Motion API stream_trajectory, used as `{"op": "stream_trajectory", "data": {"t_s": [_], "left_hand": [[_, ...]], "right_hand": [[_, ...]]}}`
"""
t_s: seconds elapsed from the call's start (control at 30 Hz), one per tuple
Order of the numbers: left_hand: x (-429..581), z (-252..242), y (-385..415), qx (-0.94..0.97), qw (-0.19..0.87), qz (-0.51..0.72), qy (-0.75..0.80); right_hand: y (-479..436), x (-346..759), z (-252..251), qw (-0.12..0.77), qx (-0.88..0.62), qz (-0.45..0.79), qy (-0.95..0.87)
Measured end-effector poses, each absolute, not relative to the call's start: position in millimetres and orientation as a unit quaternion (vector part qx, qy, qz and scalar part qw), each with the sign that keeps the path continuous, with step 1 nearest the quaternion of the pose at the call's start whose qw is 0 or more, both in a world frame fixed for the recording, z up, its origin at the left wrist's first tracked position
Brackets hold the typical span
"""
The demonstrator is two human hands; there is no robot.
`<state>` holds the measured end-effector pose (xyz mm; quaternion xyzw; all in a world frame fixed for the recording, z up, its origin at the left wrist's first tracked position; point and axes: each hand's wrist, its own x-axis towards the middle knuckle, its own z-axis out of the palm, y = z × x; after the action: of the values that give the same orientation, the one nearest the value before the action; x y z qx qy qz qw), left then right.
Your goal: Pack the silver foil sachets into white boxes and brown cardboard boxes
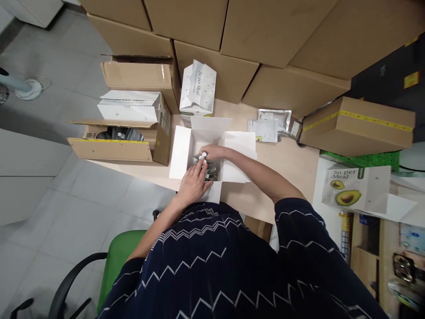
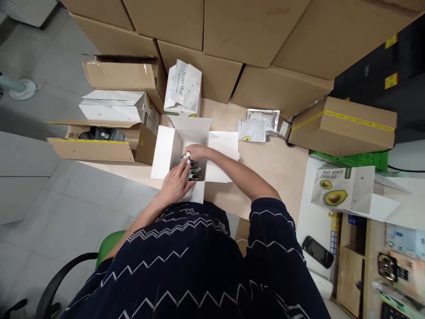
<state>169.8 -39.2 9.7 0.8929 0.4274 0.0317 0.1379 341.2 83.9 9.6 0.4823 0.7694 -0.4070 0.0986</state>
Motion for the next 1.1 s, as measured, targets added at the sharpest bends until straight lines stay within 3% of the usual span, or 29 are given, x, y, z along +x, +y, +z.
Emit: {"op": "stream_trajectory", "data": {"t_s": [0.2, 0.63, 0.77, 0.87, 0.97, 1.03, 1.1], "left_hand": [[174, 9, -37, 0.877, 0.14, 0.075, 0.454], [189, 2, -25, 0.867, 0.114, 0.031, 0.485], [187, 0, -25, 0.875, 0.093, 0.038, 0.473], [186, 1, -25, 0.88, 0.089, 0.05, 0.463], [186, 2, -24, 0.88, 0.095, 0.056, 0.461], [187, 2, -24, 0.88, 0.095, 0.059, 0.462], [187, 2, -24, 0.88, 0.091, 0.059, 0.462]], "right_hand": [[90, 339, 13, 0.149, 0.451, -0.377, 0.795], [85, 338, 22, 0.127, 0.486, -0.349, 0.791], [71, 351, 43, 0.026, 0.493, -0.361, 0.791], [66, 386, 61, -0.161, 0.487, -0.438, 0.738], [73, 450, 52, -0.328, 0.589, -0.433, 0.598], [81, 501, 28, -0.372, 0.703, -0.35, 0.495], [86, 546, -4, -0.338, 0.811, -0.252, 0.407]]}}
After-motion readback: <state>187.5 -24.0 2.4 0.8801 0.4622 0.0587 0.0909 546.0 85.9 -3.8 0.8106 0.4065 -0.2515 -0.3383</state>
